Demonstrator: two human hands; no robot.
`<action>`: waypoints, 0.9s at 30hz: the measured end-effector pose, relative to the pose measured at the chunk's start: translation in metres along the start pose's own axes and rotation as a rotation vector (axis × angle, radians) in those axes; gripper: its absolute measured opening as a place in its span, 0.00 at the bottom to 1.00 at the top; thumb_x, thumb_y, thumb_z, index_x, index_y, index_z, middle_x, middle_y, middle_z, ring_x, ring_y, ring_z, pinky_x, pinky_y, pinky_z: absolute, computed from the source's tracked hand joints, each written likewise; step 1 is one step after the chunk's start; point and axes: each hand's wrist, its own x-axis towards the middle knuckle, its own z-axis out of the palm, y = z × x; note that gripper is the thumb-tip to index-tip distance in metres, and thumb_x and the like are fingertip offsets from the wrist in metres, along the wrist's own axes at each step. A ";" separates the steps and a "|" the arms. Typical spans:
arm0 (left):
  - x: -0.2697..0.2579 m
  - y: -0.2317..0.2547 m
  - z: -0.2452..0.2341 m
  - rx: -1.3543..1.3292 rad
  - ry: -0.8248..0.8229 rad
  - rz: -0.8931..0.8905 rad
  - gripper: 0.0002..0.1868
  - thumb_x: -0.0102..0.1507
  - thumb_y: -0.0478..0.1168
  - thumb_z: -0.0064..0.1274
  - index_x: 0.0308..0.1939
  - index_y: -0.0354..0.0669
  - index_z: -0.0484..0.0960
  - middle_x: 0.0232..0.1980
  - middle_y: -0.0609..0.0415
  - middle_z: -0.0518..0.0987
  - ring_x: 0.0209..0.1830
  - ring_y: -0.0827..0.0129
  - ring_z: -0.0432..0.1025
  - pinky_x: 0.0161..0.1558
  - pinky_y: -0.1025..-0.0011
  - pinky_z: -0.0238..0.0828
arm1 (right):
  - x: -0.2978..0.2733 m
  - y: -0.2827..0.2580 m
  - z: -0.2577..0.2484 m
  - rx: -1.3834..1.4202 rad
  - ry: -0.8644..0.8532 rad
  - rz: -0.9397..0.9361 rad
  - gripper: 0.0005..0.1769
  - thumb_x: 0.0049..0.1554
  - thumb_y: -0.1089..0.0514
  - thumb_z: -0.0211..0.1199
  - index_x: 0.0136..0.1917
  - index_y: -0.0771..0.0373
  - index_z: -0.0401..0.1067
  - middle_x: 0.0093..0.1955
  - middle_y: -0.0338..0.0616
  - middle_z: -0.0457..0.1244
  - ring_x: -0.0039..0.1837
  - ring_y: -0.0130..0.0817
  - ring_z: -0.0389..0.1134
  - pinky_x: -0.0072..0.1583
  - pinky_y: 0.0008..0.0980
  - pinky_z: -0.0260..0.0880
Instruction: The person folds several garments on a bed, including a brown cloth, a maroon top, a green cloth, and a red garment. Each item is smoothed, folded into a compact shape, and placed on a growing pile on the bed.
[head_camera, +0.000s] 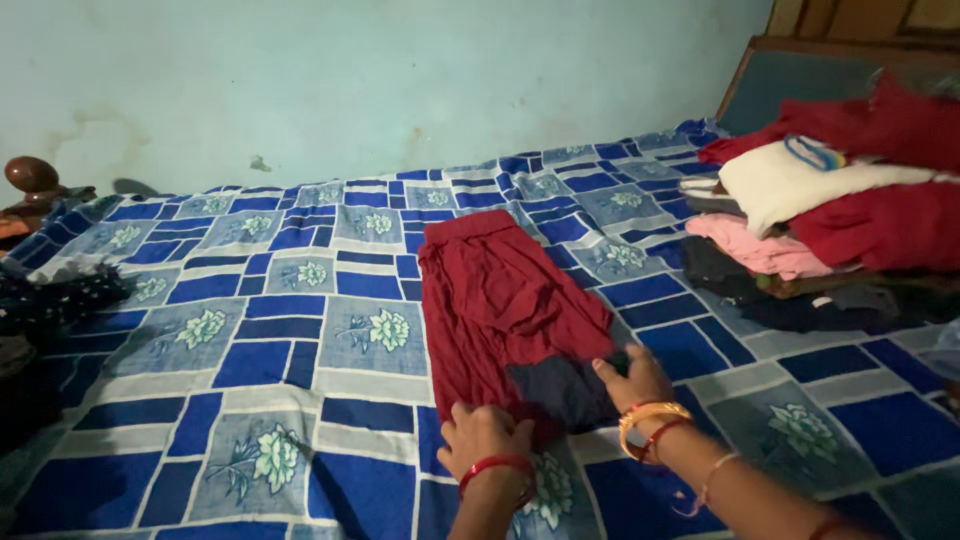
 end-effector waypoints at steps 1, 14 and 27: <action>0.002 -0.002 0.001 -0.053 0.015 -0.007 0.16 0.56 0.58 0.65 0.43 0.61 0.87 0.64 0.56 0.69 0.70 0.57 0.61 0.65 0.54 0.61 | 0.004 0.003 -0.003 0.063 -0.085 0.068 0.36 0.48 0.38 0.72 0.60 0.64 0.74 0.60 0.60 0.69 0.63 0.54 0.70 0.66 0.46 0.68; 0.117 -0.092 0.082 -0.852 0.236 0.207 0.18 0.59 0.52 0.63 0.36 0.41 0.81 0.32 0.54 0.79 0.33 0.64 0.74 0.40 0.69 0.71 | -0.001 -0.034 -0.020 0.346 -0.049 -0.091 0.34 0.53 0.41 0.70 0.64 0.63 0.69 0.57 0.52 0.67 0.59 0.39 0.68 0.59 0.38 0.67; 0.188 -0.065 0.067 -1.284 0.062 0.100 0.13 0.63 0.49 0.53 0.36 0.42 0.79 0.32 0.55 0.74 0.30 0.68 0.63 0.35 0.67 0.61 | -0.001 -0.051 -0.036 0.695 -0.716 0.274 0.39 0.44 0.50 0.75 0.67 0.67 0.75 0.60 0.48 0.72 0.59 0.34 0.70 0.61 0.33 0.65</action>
